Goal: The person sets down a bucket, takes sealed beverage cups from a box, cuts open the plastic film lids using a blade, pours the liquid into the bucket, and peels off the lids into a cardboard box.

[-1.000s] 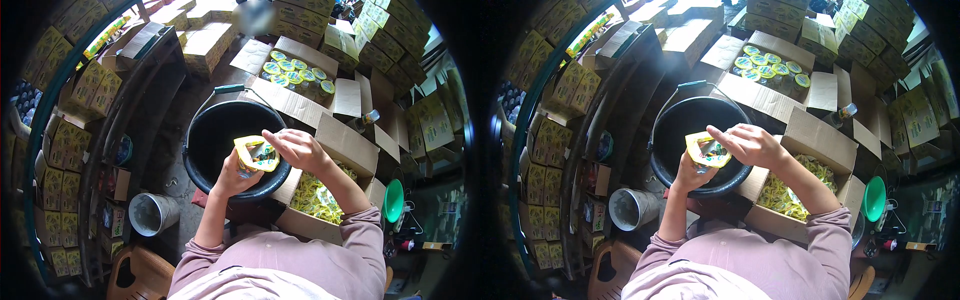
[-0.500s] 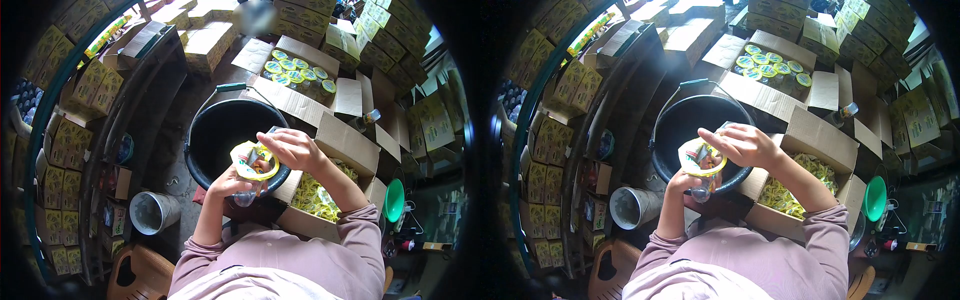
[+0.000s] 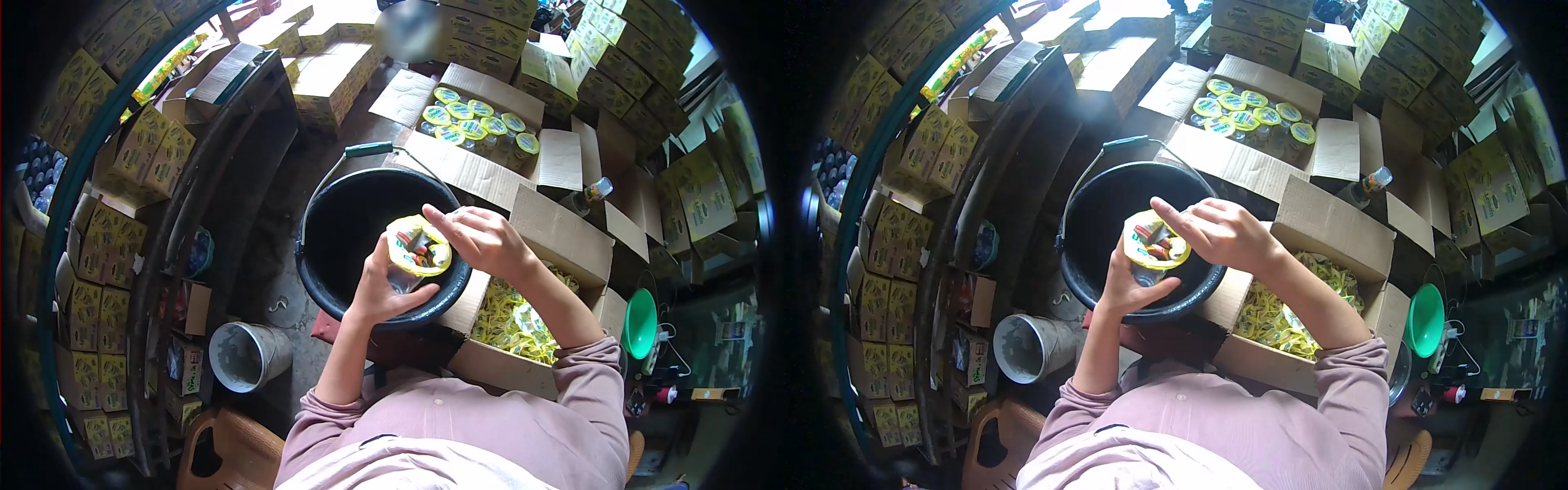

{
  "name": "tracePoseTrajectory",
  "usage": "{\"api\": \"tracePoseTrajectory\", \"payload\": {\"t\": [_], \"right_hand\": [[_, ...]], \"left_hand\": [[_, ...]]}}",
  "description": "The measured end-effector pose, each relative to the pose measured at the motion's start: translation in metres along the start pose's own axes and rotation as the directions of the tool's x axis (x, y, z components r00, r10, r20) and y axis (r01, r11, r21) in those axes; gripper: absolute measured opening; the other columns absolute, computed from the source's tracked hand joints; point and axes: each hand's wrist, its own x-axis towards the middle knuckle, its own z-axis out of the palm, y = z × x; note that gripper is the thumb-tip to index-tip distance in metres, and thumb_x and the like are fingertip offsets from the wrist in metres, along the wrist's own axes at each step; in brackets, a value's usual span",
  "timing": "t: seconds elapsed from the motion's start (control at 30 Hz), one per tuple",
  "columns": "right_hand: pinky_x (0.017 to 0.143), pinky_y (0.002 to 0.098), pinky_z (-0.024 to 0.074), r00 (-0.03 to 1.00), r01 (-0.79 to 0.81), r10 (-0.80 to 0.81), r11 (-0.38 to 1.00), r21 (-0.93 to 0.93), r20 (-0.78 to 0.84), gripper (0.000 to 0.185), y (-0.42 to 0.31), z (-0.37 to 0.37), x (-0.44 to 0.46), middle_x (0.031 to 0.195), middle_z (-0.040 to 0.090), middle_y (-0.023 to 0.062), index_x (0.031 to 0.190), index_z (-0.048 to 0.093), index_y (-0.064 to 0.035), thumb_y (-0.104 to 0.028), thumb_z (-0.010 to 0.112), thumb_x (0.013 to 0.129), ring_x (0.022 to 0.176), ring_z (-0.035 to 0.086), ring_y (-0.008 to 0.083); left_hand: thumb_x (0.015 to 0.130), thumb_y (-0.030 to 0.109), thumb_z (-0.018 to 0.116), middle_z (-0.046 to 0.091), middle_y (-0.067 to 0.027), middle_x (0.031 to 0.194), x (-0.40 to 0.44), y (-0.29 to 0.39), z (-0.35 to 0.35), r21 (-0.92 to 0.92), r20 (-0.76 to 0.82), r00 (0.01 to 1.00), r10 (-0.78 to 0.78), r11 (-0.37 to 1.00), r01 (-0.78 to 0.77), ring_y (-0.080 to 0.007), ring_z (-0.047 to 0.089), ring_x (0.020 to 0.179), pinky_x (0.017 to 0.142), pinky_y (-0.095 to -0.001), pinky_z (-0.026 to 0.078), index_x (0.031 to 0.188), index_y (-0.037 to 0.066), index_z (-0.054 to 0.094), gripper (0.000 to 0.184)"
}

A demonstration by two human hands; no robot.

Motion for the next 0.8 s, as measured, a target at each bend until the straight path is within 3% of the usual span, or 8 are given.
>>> {"api": "tracePoseTrajectory", "payload": {"t": [0.03,0.13,0.27,0.33,0.4,0.57,0.73,0.8], "right_hand": [[0.064,0.0232,0.0511,1.0,0.006,-0.006,1.0,-0.007,-0.006,0.06,0.0,-0.001,0.0,0.067,0.056,-0.0005,0.125,0.043,-0.0002,-0.007,0.059,0.067,0.064,0.059,0.0099],[0.063,0.0228,0.0514,0.996,0.045,-0.045,0.999,-0.008,-0.076,0.057,-0.002,-0.003,0.001,0.067,0.056,-0.0011,0.123,0.046,0.0005,-0.008,0.059,0.068,0.063,0.059,0.0094],[0.064,0.0237,0.0523,0.996,0.039,-0.04,0.999,-0.013,-0.083,0.054,-0.006,-0.013,-0.005,0.066,0.057,-0.0014,0.12,0.048,0.0009,-0.008,0.058,0.068,0.063,0.059,0.0093],[0.061,0.0318,0.0522,0.996,0.045,-0.04,0.997,0.061,-0.085,0.046,-0.013,-0.029,-0.006,0.075,0.061,0.0086,0.115,0.047,0.0078,-0.002,0.06,0.071,0.066,0.061,0.0183],[0.06,0.0318,0.0518,0.992,0.036,-0.027,0.996,0.079,-0.12,0.045,-0.02,-0.042,-0.009,0.075,0.061,0.0093,0.113,0.048,0.0082,-0.002,0.061,0.071,0.066,0.061,0.0187],[0.059,0.0273,0.0519,0.979,-0.027,0.025,1.0,-0.008,-0.201,0.048,-0.031,-0.067,-0.034,0.074,0.06,0.0046,0.115,0.051,0.0043,-0.005,0.06,0.068,0.063,0.059,0.0143],[0.059,0.0288,0.0508,0.972,-0.078,0.06,0.995,-0.069,-0.227,0.051,-0.048,-0.107,-0.064,0.075,0.06,0.0059,0.113,0.052,0.0051,-0.006,0.063,0.065,0.062,0.059,0.0147],[0.059,0.0292,0.0508,0.968,-0.099,0.077,0.992,-0.082,-0.237,0.052,-0.054,-0.124,-0.079,0.075,0.06,0.0059,0.113,0.052,0.0052,-0.007,0.063,0.064,0.063,0.059,0.0153]], "left_hand": [[0.061,0.01,0.072,0.06,-0.0078,0.089,0.002,0.002,0.003,0.019,-0.04,0.999,-0.013,1.0,0.014,-0.0148,0.06,0.079,0.075,-0.027,0.047,0.111,-0.001,0.044,0.059],[0.061,0.009,0.071,0.061,-0.0066,0.088,-0.001,0.002,-0.002,-0.17,0.091,0.979,-0.184,0.966,0.197,-0.0143,0.06,0.077,0.072,-0.0255,0.048,0.108,-0.002,0.047,0.053],[0.063,0.006,0.067,0.058,-0.006,0.093,-0.002,0.014,0.004,-0.368,0.259,0.961,-0.095,0.91,0.189,-0.0103,0.054,0.085,0.08,-0.0238,0.042,0.109,-0.001,0.049,0.05],[0.063,0.005,0.068,0.058,-0.0063,0.087,-0.006,0.019,0.007,-0.471,0.378,0.915,-0.14,0.822,0.32,-0.0114,0.056,0.077,0.07,-0.0251,0.045,0.104,-0.001,0.051,0.044],[0.064,0.006,0.067,0.058,-0.007,0.082,-0.008,0.025,0.01,-0.533,0.533,0.834,-0.143,0.709,0.462,-0.0124,0.056,0.071,0.063,-0.0254,0.046,0.101,-0.001,0.052,0.04],[0.066,0.009,0.064,0.056,-0.0074,0.076,0.001,0.036,0.032,-0.559,0.792,0.606,0.072,0.484,0.673,-0.0129,0.055,0.064,0.057,-0.0245,0.046,0.094,-0.001,0.053,0.033],[0.066,0.02,0.067,0.053,-0.0081,0.073,-0.008,0.045,0.079,-0.49,0.853,0.402,0.335,0.246,0.836,-0.0131,0.054,0.06,0.052,-0.0243,0.045,0.089,-0.003,0.052,0.035],[0.066,0.021,0.069,0.051,-0.0112,0.071,-0.016,0.054,0.099,-0.432,0.847,0.363,0.39,0.105,0.896,-0.0147,0.051,0.053,0.045,-0.0256,0.043,0.098,-0.005,0.046,0.047]]}}
